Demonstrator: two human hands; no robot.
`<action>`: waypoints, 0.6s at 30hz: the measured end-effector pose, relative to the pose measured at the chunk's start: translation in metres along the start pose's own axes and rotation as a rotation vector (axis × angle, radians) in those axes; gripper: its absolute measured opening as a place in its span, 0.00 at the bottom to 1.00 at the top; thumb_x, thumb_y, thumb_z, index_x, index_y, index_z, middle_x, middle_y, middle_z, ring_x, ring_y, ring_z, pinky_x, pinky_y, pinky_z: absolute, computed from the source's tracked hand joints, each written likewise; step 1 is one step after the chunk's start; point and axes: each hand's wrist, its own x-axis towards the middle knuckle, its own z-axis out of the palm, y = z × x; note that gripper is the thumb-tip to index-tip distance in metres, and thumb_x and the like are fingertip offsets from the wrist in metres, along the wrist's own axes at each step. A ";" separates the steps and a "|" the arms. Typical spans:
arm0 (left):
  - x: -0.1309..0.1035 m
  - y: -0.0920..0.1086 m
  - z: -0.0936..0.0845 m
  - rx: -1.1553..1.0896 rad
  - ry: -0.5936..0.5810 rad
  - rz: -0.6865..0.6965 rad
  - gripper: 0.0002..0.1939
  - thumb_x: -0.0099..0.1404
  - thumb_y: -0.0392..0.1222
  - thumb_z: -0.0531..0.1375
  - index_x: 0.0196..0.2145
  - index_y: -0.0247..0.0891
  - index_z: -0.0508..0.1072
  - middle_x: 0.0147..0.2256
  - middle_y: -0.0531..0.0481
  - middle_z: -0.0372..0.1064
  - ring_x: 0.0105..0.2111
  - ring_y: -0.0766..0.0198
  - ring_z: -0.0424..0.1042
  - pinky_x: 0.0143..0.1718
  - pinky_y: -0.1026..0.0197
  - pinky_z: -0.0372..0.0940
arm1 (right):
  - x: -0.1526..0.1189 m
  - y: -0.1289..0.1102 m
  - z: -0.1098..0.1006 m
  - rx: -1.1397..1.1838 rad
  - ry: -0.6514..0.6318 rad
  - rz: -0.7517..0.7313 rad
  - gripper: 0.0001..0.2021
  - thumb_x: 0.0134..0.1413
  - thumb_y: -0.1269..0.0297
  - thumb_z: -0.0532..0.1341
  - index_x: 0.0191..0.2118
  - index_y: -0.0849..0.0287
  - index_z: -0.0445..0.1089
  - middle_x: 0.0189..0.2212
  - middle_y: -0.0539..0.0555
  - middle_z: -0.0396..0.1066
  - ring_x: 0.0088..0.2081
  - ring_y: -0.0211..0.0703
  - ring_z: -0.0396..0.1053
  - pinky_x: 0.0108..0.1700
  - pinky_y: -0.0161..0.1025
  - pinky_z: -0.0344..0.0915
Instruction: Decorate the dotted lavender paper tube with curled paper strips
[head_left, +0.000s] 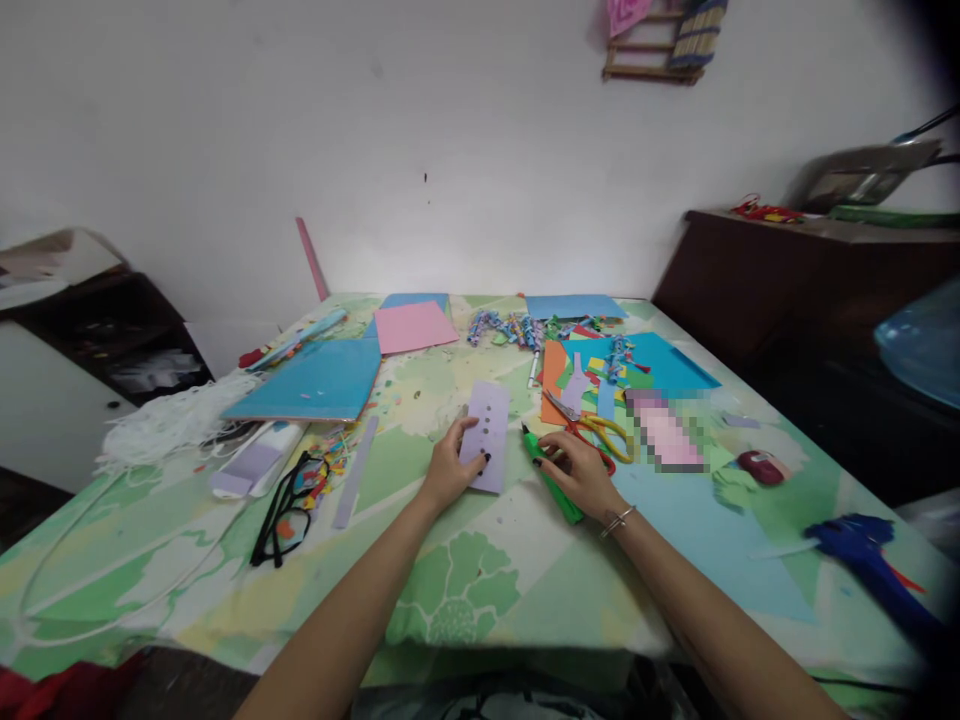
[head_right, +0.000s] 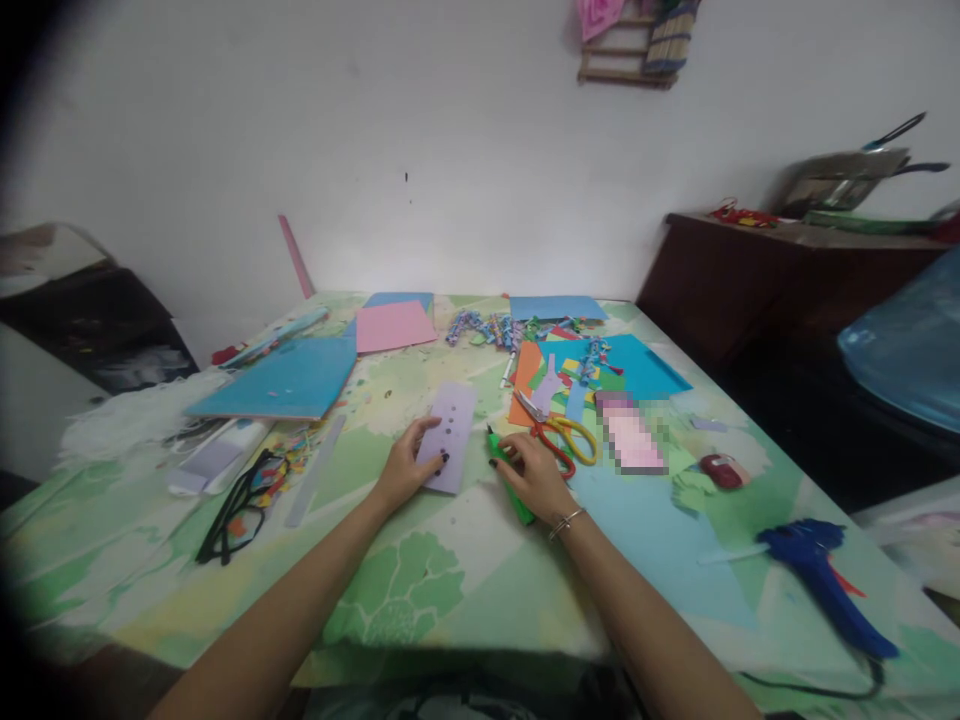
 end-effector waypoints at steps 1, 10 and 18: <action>0.000 0.000 0.000 0.009 0.006 0.007 0.26 0.51 0.34 0.60 0.49 0.35 0.63 0.45 0.41 0.68 0.41 0.57 0.71 0.43 0.55 0.65 | 0.000 0.000 0.000 -0.005 -0.002 0.002 0.08 0.55 0.63 0.58 0.40 0.57 0.66 0.36 0.55 0.68 0.33 0.41 0.67 0.34 0.40 0.67; 0.000 0.003 -0.002 0.052 0.000 -0.014 0.25 0.51 0.34 0.60 0.48 0.35 0.63 0.44 0.41 0.69 0.38 0.58 0.71 0.40 0.56 0.66 | 0.000 -0.005 0.000 -0.005 -0.028 -0.018 0.08 0.54 0.65 0.58 0.40 0.58 0.65 0.38 0.57 0.68 0.33 0.42 0.66 0.35 0.41 0.66; -0.001 -0.002 -0.003 0.060 0.005 -0.002 0.25 0.51 0.34 0.60 0.48 0.35 0.64 0.45 0.42 0.69 0.39 0.58 0.71 0.41 0.57 0.65 | -0.001 -0.005 0.001 -0.011 -0.029 -0.014 0.07 0.53 0.65 0.59 0.39 0.57 0.66 0.40 0.57 0.68 0.32 0.40 0.66 0.34 0.40 0.66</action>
